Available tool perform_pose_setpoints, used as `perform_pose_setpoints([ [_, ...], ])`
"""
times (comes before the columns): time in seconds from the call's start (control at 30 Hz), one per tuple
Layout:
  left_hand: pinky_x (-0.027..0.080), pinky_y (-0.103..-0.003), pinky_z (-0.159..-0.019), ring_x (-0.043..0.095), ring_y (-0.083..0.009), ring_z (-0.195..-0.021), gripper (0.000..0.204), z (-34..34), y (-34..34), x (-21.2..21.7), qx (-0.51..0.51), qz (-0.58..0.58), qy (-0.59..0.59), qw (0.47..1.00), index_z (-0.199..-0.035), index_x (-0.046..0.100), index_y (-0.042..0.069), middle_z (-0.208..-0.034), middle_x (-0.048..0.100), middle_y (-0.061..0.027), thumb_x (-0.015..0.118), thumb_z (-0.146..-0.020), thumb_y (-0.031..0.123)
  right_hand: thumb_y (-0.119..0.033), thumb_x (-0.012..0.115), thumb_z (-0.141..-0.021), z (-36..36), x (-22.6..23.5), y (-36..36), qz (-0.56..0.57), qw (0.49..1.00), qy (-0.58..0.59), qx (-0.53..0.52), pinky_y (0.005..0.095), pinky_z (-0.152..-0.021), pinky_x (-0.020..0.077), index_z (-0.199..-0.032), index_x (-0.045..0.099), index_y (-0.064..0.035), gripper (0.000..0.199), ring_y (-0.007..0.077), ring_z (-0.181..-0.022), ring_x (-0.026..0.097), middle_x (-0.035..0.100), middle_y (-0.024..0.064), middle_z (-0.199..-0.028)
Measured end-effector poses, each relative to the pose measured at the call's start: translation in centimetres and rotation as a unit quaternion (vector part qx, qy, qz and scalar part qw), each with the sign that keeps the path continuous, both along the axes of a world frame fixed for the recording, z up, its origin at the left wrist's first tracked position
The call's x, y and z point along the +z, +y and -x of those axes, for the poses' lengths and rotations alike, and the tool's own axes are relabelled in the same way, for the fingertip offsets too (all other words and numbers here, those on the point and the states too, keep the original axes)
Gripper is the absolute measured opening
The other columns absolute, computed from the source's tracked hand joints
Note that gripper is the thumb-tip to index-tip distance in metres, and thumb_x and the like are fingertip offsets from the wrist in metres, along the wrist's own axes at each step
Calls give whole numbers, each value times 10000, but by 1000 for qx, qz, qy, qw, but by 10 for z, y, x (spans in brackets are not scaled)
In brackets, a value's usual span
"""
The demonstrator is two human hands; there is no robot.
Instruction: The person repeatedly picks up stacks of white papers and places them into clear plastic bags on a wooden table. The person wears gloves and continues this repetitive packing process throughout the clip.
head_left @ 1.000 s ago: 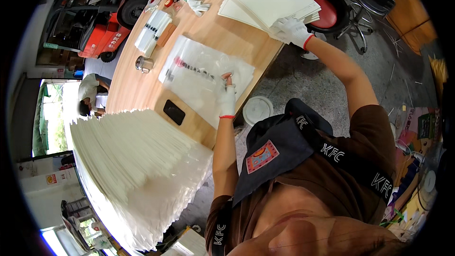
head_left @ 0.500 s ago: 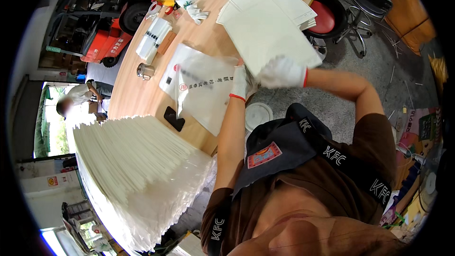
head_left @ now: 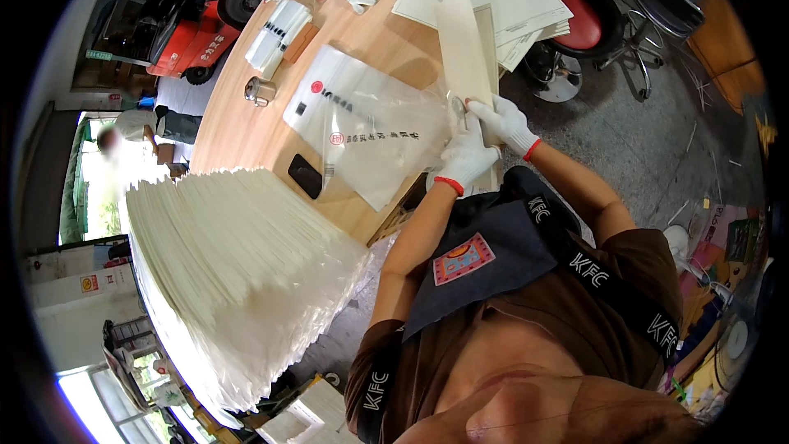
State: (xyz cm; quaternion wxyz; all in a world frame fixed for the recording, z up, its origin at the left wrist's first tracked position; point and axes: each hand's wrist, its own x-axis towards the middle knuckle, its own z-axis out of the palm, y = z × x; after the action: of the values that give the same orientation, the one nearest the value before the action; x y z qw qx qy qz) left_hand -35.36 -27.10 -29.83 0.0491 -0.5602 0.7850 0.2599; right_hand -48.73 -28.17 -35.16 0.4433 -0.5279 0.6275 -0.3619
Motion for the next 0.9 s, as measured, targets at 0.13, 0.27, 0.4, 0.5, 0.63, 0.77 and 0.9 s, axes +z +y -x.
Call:
perform_pose_setpoints([
  [0.13, 427, -331, -902, 501, -219, -1109, 700, -76, -28, -30, 105, -73, 374, 919, -1432, 214, 61, -1340, 442, -125, 543, -837, 224, -511, 554, -814, 23, 18, 9, 109, 988, 98, 44, 405, -728, 475, -1022, 628, -85, 480, 353, -868, 610, 632, 181, -902],
  [0.27, 504, -234, -646, 599, -93, -884, 526, -149, -42, 47, 299, -40, 631, 715, -1409, 329, 95, -1395, 419, -67, 407, -951, 339, -360, 546, -831, 35, 90, 19, 227, 925, 191, 238, 407, -680, 502, -909, 613, -36, 340, 336, -814, 611, 593, 183, -992],
  [0.4, 453, -203, -549, 571, -55, -863, 491, -166, -21, 99, 204, -31, 592, 779, -1415, 332, 121, -1398, 423, -77, 374, -952, 278, -308, 555, -808, 11, 105, 8, 289, 757, 452, 372, 420, -538, 489, -779, 601, -39, 274, 318, -715, 615, 591, 193, -869],
  [0.5, 458, -249, -645, 596, -127, -865, 425, -119, 32, 70, 170, -10, 434, 885, -1331, 418, 85, -1263, 514, -104, 444, -918, 180, -281, 583, -796, -25, 129, -8, 173, 768, 424, 448, 357, -531, 483, -716, 606, -76, 222, 283, -709, 627, 610, 133, -771],
  [0.63, 486, -314, -784, 631, -228, -897, 307, -109, 95, -14, 111, 255, 393, 877, -1150, 575, 54, -1036, 638, -124, 514, -850, 72, -320, 614, -793, -28, 51, -43, -100, 927, -82, 353, 320, -641, 485, -861, 641, -80, 251, 250, -715, 602, 616, 170, -809],
  [0.77, 488, -302, -696, 630, -215, -788, 379, -99, 56, 25, 73, 140, 393, 906, -1087, 611, 59, -862, 639, -96, 489, -741, -37, -288, 690, -737, -60, 37, -62, 139, 924, 66, 351, 364, -733, 483, -934, 618, -51, 317, 303, -826, 582, 623, 142, -928],
  [0.9, 481, -292, -664, 616, -209, -735, 410, -49, 26, 73, 16, 207, 287, 935, -1081, 618, 92, -818, 638, -68, 442, -750, -74, -272, 667, -735, -107, 30, -45, 252, 822, 323, 395, 396, -805, 465, -990, 597, -61, 339, 313, -937, 566, 598, 130, -1045],
])
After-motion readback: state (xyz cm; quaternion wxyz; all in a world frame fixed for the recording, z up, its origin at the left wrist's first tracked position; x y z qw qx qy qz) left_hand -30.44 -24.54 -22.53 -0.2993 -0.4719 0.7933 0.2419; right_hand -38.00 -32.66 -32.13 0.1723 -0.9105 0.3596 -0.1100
